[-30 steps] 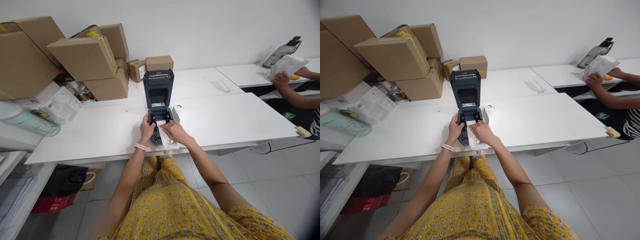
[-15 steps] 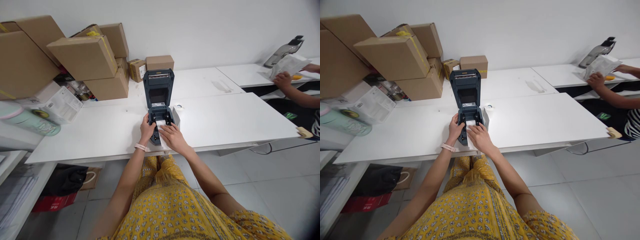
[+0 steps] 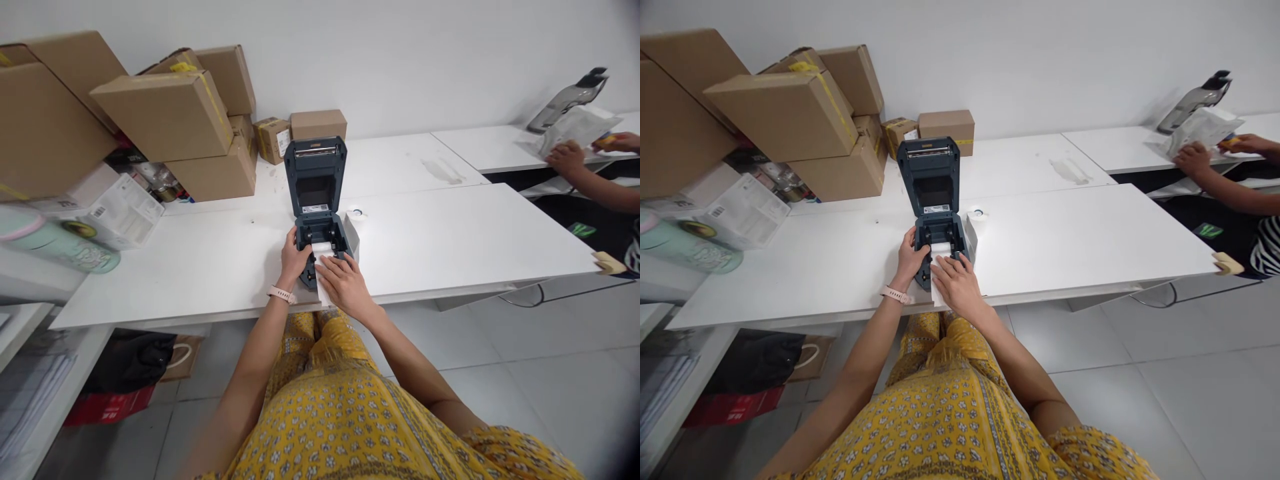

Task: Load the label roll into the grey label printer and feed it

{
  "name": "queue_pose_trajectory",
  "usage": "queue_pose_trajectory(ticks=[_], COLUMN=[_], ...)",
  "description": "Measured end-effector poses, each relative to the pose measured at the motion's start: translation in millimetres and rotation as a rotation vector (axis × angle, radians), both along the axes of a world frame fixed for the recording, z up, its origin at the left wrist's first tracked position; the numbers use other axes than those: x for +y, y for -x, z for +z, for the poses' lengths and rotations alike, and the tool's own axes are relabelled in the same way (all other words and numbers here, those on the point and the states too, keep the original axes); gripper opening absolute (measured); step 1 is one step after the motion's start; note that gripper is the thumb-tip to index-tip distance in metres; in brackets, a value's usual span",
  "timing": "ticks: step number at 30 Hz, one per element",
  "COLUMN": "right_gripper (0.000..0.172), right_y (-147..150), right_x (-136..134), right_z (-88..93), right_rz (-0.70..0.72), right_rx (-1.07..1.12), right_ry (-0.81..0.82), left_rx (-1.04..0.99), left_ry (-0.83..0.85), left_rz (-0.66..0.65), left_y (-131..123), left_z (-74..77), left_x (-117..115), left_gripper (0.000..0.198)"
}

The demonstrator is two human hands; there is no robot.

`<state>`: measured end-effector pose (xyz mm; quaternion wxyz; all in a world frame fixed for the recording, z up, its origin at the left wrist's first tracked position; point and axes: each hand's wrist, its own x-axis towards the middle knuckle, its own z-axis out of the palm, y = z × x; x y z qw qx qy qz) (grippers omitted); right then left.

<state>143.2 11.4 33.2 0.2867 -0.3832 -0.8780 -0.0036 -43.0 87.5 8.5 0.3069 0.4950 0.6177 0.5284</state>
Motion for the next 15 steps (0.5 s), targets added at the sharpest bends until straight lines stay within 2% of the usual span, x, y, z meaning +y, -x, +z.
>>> queue_pose_trajectory(ticks=[4, 7, 9, 12, 15], right_gripper=[0.031, 0.033, 0.039, 0.058, 0.078], right_y=[-8, -22, -29, -25, 0], right_x=[0, 24, 59, 137, 210], right_z=[2.1, 25.6, 56.8, 116.4, 166.1], right_rz=[0.057, 0.046, -0.026, -0.072, -0.021], right_rx=[0.09, 0.282, 0.419, 0.535, 0.573], right_ry=[0.046, 0.021, -0.051, -0.119, -0.031], left_rx=[0.028, 0.01, -0.033, -0.072, -0.12], left_ry=[0.059, 0.082, 0.094, 0.141, 0.141], left_rz=[-0.017, -0.03, -0.037, -0.043, -0.057], left_y=[-7, -18, -25, -32, -35], left_z=[7.5, 9.5, 10.6, 14.2, 16.8], left_x=[-18, -47, -68, -93, -105], left_gripper=[0.074, 0.091, 0.1, 0.107, 0.113])
